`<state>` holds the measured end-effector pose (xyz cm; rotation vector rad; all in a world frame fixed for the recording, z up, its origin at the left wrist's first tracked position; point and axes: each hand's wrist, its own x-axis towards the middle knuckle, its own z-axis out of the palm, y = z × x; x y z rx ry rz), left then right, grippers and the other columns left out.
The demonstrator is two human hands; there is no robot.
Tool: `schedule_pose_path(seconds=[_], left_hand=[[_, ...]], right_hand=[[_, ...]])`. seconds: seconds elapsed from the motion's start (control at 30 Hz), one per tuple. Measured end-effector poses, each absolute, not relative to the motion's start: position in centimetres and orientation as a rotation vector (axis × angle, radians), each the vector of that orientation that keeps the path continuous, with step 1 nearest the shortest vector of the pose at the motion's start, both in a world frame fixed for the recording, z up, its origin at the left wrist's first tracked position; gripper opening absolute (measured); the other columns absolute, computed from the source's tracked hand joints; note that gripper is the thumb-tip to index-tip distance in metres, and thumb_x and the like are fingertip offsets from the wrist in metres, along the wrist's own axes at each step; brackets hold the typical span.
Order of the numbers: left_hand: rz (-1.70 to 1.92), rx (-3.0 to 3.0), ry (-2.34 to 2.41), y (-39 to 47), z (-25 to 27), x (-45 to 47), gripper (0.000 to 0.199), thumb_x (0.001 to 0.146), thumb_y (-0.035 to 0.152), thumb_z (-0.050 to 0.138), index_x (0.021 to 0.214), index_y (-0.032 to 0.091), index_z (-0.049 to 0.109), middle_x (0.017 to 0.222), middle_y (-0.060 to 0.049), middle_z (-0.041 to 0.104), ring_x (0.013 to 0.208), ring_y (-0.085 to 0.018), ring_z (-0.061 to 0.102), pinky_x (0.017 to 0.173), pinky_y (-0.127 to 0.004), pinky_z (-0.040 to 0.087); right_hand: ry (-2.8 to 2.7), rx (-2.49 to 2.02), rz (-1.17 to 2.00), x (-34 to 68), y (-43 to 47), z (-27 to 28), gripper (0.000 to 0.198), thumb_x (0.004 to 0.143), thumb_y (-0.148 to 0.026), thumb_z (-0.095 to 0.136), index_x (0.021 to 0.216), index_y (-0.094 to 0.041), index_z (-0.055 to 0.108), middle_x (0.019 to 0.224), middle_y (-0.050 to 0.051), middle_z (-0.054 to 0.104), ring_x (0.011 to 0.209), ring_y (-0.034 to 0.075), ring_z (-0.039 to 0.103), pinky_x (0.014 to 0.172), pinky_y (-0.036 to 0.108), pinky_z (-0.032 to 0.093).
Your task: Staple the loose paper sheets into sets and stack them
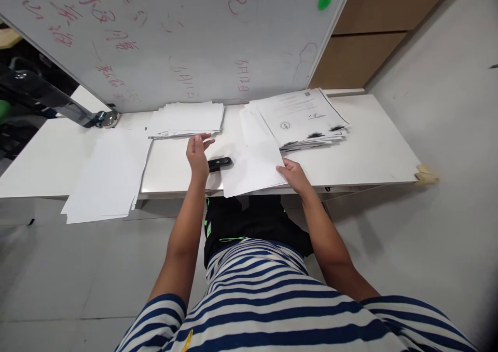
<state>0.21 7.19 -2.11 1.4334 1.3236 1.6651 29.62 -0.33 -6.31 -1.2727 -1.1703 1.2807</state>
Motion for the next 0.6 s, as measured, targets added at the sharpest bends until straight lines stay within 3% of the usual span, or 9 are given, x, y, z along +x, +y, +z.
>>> schedule_pose_path(seconds=[0.13, 0.23, 0.6], left_hand=[[1.343, 1.775, 1.605, 3.7, -3.9, -2.2, 0.034, 0.091, 0.050, 0.060, 0.111, 0.023, 0.066, 0.116, -0.009, 0.069, 0.114, -0.025, 0.063, 0.101, -0.041, 0.049], [1.078, 1.873, 1.682, 2.8, -5.3, -3.1, 0.042, 0.079, 0.049, 0.075, 0.112, 0.025, 0.066, 0.114, -0.007, 0.070, 0.109, -0.026, 0.065, 0.095, -0.041, 0.051], [1.078, 1.867, 1.640, 3.3, -5.7, -3.2, 0.036, 0.082, 0.045, 0.073, 0.112, 0.026, 0.067, 0.112, -0.006, 0.070, 0.105, -0.024, 0.066, 0.090, -0.038, 0.053]], right_hand=[[-1.105, -1.262, 1.270, 29.8, -0.1, -6.8, 0.036, 0.078, -0.037, 0.067, 0.108, -0.020, 0.075, 0.093, 0.001, 0.078, 0.086, 0.021, 0.070, 0.080, 0.034, 0.053], [-1.015, -1.233, 1.215, 29.7, 0.0, -7.2, 0.037, 0.075, -0.037, 0.068, 0.107, -0.020, 0.074, 0.091, 0.001, 0.078, 0.081, 0.021, 0.071, 0.079, 0.034, 0.054], [-0.839, -1.281, 0.818, 31.8, -3.5, -4.7, 0.025, 0.076, -0.035, 0.068, 0.097, -0.021, 0.073, 0.085, 0.000, 0.075, 0.074, 0.018, 0.068, 0.071, 0.031, 0.054]])
